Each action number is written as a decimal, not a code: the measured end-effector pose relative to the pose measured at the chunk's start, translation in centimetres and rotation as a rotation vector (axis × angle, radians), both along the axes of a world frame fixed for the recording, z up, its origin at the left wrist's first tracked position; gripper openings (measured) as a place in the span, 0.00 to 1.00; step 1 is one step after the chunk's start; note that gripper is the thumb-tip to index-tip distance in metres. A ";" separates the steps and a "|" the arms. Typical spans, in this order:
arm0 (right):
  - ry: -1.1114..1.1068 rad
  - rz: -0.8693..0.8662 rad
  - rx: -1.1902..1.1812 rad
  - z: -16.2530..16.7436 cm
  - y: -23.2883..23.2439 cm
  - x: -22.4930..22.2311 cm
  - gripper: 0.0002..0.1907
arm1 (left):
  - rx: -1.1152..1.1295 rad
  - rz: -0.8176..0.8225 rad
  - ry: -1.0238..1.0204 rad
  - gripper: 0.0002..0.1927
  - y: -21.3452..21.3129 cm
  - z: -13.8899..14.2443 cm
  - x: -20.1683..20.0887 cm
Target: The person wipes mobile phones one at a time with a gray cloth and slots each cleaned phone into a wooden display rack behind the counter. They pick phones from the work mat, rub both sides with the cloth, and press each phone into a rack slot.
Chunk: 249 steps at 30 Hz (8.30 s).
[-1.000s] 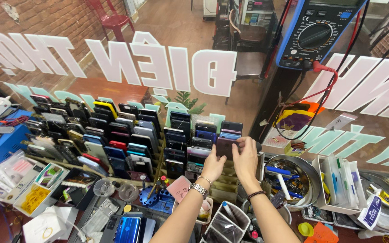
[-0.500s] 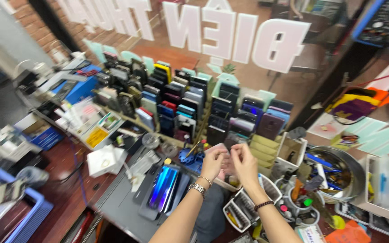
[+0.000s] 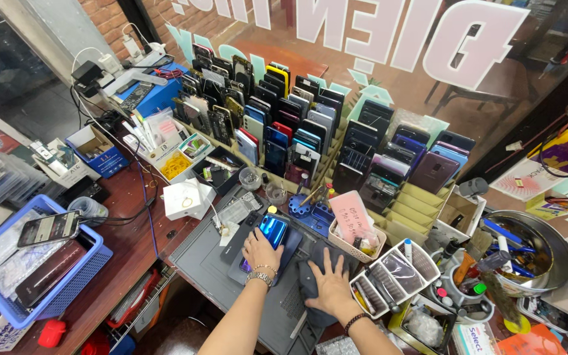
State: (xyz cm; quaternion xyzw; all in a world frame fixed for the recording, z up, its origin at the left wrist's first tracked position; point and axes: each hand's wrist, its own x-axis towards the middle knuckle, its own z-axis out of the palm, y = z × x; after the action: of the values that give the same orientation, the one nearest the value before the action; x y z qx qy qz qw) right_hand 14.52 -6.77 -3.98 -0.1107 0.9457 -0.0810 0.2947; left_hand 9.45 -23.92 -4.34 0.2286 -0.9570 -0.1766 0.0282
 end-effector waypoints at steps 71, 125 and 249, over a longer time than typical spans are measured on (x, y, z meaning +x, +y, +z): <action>0.895 -0.457 -0.829 3.9 4.7 -2.0 0.26 | 2.294 -0.176 0.147 0.26 7.3 5.3 -2.4; 0.743 -0.616 -0.587 4.9 26.7 -12.3 0.12 | 1.081 -0.748 -0.134 0.34 27.4 3.3 -11.5; 1.061 -0.472 -0.770 9.3 6.7 -8.8 0.18 | 1.657 -0.255 -0.035 0.22 7.6 4.0 -4.0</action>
State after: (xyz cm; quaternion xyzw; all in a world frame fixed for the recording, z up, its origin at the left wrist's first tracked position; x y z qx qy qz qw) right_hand 5.70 -0.08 5.28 -0.0232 0.8648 -0.4074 -0.2927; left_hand 5.48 -16.36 -0.36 0.0681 -0.5362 -0.8210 -0.1839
